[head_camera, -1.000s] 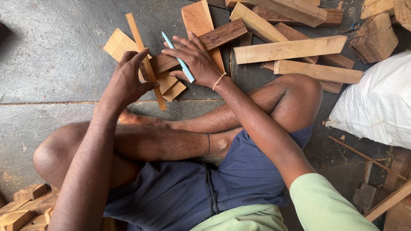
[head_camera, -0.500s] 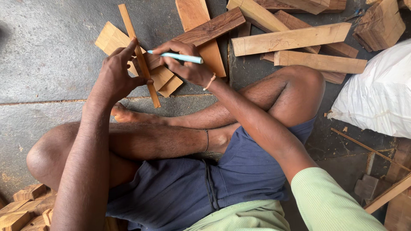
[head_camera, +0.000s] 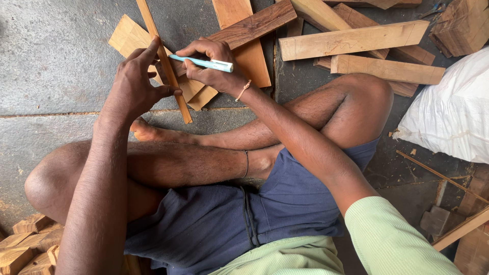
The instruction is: The person uses a pencil and a metal ruler to mark lines on several pieces of wood while sitting on the floor, occasionally fitting different pieces together.
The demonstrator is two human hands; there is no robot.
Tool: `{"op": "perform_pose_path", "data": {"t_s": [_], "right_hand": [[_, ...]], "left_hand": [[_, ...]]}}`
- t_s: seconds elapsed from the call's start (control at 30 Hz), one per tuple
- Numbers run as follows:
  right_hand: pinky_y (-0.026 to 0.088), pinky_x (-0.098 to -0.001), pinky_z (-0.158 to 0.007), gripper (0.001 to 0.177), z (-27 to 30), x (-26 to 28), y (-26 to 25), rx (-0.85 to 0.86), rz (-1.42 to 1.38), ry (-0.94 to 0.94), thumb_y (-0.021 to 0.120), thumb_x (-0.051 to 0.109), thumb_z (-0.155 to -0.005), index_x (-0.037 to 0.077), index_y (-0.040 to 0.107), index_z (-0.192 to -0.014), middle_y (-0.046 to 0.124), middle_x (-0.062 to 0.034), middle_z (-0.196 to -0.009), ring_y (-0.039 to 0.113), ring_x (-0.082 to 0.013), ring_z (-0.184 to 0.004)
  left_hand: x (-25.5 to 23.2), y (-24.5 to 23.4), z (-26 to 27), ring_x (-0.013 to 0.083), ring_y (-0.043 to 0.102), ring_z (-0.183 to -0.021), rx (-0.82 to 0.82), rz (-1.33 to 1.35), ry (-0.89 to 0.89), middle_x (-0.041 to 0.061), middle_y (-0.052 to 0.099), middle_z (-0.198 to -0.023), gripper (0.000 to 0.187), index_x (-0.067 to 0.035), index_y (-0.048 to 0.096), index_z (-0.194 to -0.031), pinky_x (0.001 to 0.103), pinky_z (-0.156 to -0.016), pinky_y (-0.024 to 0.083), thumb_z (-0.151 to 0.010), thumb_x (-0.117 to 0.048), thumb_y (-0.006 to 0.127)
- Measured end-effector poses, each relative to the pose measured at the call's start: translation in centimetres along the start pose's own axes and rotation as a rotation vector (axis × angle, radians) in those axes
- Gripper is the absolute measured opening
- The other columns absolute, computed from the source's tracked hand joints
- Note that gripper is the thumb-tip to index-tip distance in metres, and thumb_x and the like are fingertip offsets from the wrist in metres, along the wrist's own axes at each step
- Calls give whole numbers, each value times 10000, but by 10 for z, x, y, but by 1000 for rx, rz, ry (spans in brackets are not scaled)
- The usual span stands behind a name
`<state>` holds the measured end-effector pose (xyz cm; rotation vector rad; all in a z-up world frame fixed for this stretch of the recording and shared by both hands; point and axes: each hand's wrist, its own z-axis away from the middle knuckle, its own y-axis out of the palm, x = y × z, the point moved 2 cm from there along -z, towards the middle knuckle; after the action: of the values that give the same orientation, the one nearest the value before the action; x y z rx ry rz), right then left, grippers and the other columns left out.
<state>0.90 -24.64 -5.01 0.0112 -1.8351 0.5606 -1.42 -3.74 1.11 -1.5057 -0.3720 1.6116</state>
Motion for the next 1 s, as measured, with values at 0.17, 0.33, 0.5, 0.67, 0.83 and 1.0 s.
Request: {"op": "perform_pose_path", "data": {"t_s": [0.17, 0.33, 0.5, 0.67, 0.83, 1.0], "right_hand": [[601, -301, -752, 191, 0, 2, 1, 13, 71, -15, 778, 113, -888, 74, 785, -1075, 777, -25, -860, 709, -118, -777], [555, -366, -878, 193, -1, 8, 2, 15, 88, -10, 764, 93, -860, 75, 788, -1050, 780, -26, -849, 696, -111, -744], [603, -315, -774, 208, 1, 5, 3, 22, 73, -37, 749, 65, -848, 66, 774, -1055, 810, -49, -1002, 723, -139, -840], [606, -343, -911, 217, 2, 0, 6, -2, 93, -145, 743, 56, -874, 72, 759, -1090, 799, -39, -1029, 740, -116, -880], [582, -300, -698, 237, 2, 5, 5, 22, 130, -31, 759, 67, -838, 56, 778, -1073, 747, -48, -877, 660, -139, -768], [577, -321, -689, 217, 4, 8, 6, 13, 117, -127, 751, 66, -838, 40, 750, -1053, 758, -36, -904, 638, -147, -773]], "left_hand": [[4, 3, -1, 320, 681, -1144, 16, -32, -32, 212, 627, -1323, 1109, -42, 372, -1584, 408, -871, 634, -668, -246, 963], [9, 6, 0, 348, 666, -1149, -46, -130, 64, 222, 648, -1273, 1148, -19, 383, -1570, 443, -868, 616, -639, -304, 993], [7, 5, 0, 320, 686, -1134, 2, -30, -24, 213, 628, -1324, 1120, -41, 367, -1595, 404, -853, 646, -670, -273, 954], [5, 6, 1, 324, 683, -1138, -8, -49, -23, 215, 622, -1333, 1111, -38, 378, -1588, 407, -852, 640, -672, -269, 963], [8, 8, 1, 328, 679, -1142, -16, -45, -25, 222, 599, -1374, 1087, -33, 396, -1580, 400, -848, 644, -678, -250, 963], [7, 8, 0, 322, 679, -1153, -6, -57, -30, 214, 617, -1358, 1082, -36, 406, -1579, 417, -894, 631, -681, -265, 964]]}}
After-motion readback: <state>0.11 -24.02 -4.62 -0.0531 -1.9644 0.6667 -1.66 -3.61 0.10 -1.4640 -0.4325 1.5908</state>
